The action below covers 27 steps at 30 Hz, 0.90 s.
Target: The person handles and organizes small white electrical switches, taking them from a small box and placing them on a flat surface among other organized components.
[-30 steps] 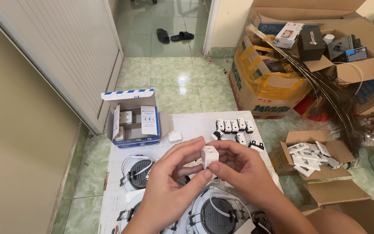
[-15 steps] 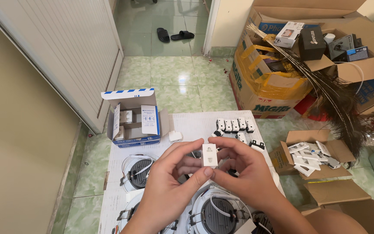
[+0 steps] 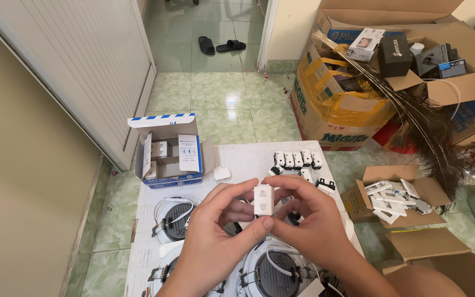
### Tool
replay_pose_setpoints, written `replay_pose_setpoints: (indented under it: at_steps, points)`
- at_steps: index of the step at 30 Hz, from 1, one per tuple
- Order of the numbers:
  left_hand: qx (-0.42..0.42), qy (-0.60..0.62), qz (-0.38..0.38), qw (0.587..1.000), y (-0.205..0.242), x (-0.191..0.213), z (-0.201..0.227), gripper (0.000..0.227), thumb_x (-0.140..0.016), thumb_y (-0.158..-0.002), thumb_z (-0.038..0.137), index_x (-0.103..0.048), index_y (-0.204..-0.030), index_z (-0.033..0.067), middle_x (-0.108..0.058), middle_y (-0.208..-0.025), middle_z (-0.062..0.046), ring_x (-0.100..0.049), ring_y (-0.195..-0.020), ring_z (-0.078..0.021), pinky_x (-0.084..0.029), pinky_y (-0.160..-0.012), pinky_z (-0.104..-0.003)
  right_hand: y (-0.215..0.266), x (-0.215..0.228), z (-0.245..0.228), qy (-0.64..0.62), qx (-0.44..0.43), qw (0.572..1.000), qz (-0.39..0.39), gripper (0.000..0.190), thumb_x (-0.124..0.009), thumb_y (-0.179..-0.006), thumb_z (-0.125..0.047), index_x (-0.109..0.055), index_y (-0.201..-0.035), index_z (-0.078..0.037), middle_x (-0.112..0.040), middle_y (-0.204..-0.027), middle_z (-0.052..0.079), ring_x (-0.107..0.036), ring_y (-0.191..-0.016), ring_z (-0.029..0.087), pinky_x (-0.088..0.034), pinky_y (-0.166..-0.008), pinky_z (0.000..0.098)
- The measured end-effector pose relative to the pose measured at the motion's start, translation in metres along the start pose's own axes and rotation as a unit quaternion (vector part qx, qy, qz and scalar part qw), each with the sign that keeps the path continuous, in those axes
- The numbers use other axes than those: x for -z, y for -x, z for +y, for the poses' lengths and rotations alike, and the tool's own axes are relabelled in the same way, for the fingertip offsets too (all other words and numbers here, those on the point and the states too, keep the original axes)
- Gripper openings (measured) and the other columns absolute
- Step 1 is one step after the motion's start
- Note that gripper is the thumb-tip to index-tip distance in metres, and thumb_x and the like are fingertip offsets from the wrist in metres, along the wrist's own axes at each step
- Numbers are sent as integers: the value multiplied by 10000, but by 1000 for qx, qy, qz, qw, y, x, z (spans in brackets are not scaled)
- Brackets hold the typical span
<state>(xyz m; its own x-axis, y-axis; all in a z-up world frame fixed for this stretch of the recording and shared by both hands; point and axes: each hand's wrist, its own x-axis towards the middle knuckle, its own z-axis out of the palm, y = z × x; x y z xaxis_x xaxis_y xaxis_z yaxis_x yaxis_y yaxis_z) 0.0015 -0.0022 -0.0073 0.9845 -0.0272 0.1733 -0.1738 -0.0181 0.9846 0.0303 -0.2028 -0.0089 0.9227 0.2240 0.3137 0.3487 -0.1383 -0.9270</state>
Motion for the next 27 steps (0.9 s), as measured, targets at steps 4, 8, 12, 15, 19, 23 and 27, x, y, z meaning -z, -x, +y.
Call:
replay_pose_setpoints:
  at_steps: [4,8,12,15,19,23,27]
  points:
    - [46,35,15,998,0,-3,1,588,-983,-799,200,-818,-1361,145,-904,-1022,-48,-861,-895,-116,-748,-859,-279,1,-1,3,54,16,998,3,547,-894,-816,-6,-797,-1340,-129,-723,-1264,62,-703,-940,119,-688,-678,254]
    - [146,93,32,984,-1,-4,0,566,-975,-814,127,-849,-1366,114,-831,-992,-76,-798,-853,-131,-717,-832,-276,3,-4,3,57,-19,998,20,602,-907,-800,-18,-773,-1372,-148,-764,-1260,53,-649,-1027,130,-681,-691,256]
    - [184,146,26,972,0,-2,5,550,-922,-865,79,-842,-1409,83,-832,-989,-108,-830,-840,-155,-679,-742,-309,2,-6,-2,21,-34,999,18,600,-910,-801,6,-755,-1364,-131,-812,-1318,29,-632,-1127,135,-672,-743,282]
    - [177,173,21,969,0,0,1,507,-883,-912,68,-839,-1417,70,-804,-991,-75,-769,-720,-143,-505,-534,-293,2,-5,-3,17,-25,1000,7,575,-979,-805,-38,-806,-1348,-119,-772,-1206,21,-623,-1051,125,-682,-757,279]
    - [175,171,23,969,0,0,1,507,-875,-912,51,-839,-1418,67,-788,-1001,-73,-772,-718,-138,-493,-515,-284,2,-4,-2,15,-30,999,1,572,-978,-808,-55,-805,-1347,-136,-818,-1292,14,-645,-1095,136,-683,-785,296]
    - [176,186,20,966,0,0,3,515,-868,-911,62,-824,-1424,49,-814,-994,-102,-851,-807,-207,-637,-759,-334,1,-3,-2,0,-30,1000,-2,546,-977,-814,-74,-797,-1327,-128,-843,-1323,17,-640,-1083,121,-658,-791,298]
    - [174,227,20,958,-1,-3,3,425,-826,-930,44,-772,-1350,4,-855,-1022,-188,-895,-862,-292,-739,-908,-414,0,-4,-4,-22,-36,999,1,557,-996,-786,-67,-781,-1298,-122,-858,-1363,59,-715,-1177,119,-633,-808,307]
